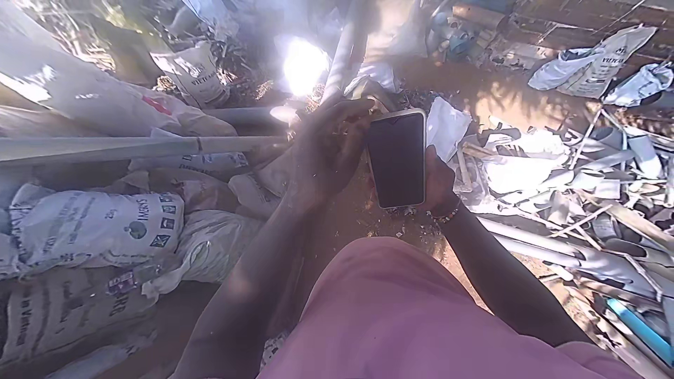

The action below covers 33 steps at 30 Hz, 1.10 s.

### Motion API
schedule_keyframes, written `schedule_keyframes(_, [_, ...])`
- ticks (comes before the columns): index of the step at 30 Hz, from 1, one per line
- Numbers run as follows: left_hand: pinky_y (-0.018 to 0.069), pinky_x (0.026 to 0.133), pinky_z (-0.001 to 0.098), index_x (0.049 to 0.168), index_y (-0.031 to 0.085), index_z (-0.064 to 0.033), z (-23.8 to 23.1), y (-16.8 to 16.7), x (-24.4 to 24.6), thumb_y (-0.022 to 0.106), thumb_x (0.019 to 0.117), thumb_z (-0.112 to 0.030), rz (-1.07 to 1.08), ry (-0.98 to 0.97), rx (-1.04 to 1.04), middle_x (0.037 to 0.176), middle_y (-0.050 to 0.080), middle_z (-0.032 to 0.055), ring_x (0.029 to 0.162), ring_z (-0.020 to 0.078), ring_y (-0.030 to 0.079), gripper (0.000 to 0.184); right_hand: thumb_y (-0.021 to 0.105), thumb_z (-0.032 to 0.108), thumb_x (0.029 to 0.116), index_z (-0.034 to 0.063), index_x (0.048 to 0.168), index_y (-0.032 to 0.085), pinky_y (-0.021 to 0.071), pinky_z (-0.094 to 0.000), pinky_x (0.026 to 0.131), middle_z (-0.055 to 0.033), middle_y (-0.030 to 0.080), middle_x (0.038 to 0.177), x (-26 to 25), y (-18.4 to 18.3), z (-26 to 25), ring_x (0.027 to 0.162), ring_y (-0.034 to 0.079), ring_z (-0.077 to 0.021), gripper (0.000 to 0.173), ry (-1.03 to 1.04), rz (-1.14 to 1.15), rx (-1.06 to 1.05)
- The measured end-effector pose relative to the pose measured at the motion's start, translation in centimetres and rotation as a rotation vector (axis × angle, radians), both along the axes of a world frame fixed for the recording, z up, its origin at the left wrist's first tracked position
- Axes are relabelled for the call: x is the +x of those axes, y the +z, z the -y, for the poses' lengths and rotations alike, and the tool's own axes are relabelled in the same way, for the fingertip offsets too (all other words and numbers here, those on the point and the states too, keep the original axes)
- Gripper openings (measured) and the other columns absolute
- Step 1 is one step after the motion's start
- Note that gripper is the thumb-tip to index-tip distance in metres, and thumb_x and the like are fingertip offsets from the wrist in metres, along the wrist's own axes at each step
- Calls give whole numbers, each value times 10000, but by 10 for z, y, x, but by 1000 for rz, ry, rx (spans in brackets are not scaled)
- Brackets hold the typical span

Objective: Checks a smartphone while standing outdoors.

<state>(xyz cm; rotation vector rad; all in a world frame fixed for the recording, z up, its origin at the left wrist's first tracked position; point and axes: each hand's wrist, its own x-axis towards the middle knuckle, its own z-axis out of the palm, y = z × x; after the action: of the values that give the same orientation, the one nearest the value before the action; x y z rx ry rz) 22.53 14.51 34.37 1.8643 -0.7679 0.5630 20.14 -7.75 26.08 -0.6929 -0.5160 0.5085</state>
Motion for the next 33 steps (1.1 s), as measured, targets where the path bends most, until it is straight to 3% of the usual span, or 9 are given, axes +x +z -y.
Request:
schedule_keyframes(3, [549,773,198,1017,706,-25,-15,-37,-14,513,1012,-104,-125,18,-62,944,719,8,843,15,662,208,518,702,948,271,1270,668,636,-410,815,-31,744,1153,-6,-6,7,1011,738,-184,559,-89,-31,-39])
schedule_keyframes(7, [539,663,228,791,659,-116,-33,-124,-52,620,1008,-308,-415,50,-39,783,661,-52,715,25,625,293,539,674,953,232,1337,640,626,-495,863,-130,698,1270,-22,-21,25,1082,721,-301,594,-87,-157,18])
schedule_keyframes(11, [599,879,310,1054,773,-133,-41,-173,-85,606,1007,-359,-588,64,193,988,761,-25,929,55,715,285,408,770,946,262,1329,632,636,-476,802,-107,693,1283,-32,-31,30,1058,726,-284,675,-233,-289,10])
schedule_keyframes(13, [601,853,377,1165,773,-184,-37,-166,-93,546,1029,-338,-469,12,359,993,749,-6,916,99,711,306,331,785,948,252,1344,591,635,-458,792,-108,666,1304,-30,-33,23,1063,715,-280,714,-277,-329,25])
schedule_keyframes(15, [572,775,409,1217,765,-192,-25,-145,-89,518,1021,-288,-288,-49,468,890,724,22,826,159,688,329,362,736,961,195,1331,579,618,-519,833,-166,651,1313,-19,-34,16,1103,692,-346,689,-271,-332,99])
schedule_keyframes(23, [526,647,406,1352,695,-222,21,-103,-73,512,1052,-226,39,-156,621,715,670,48,653,233,652,351,223,697,1004,185,1340,535,620,-524,820,-185,648,1325,-10,-26,0,1102,696,-376,687,-228,-264,82])
schedule_keyframes(26, [471,625,377,1219,758,-180,23,-101,-75,534,1027,-203,152,-140,543,643,620,35,590,207,587,296,299,692,992,161,1374,508,611,-544,823,-210,613,1349,-11,-30,4,1104,681,-396,687,-204,-241,117])
schedule_keyframes(29, [467,649,369,1214,766,-176,28,-101,-79,552,1000,-179,155,-144,532,633,606,17,596,185,575,303,391,647,1002,207,1299,584,632,-519,800,-159,679,1294,-19,-24,9,1087,713,-355,565,-262,-224,117])
schedule_keyframes(33, [451,635,349,1171,774,-157,29,-105,-83,546,1013,-182,191,-163,400,622,586,19,593,168,553,279,447,700,955,171,1363,539,609,-549,827,-219,615,1340,-17,-30,17,1083,685,-398,675,-218,-217,155])
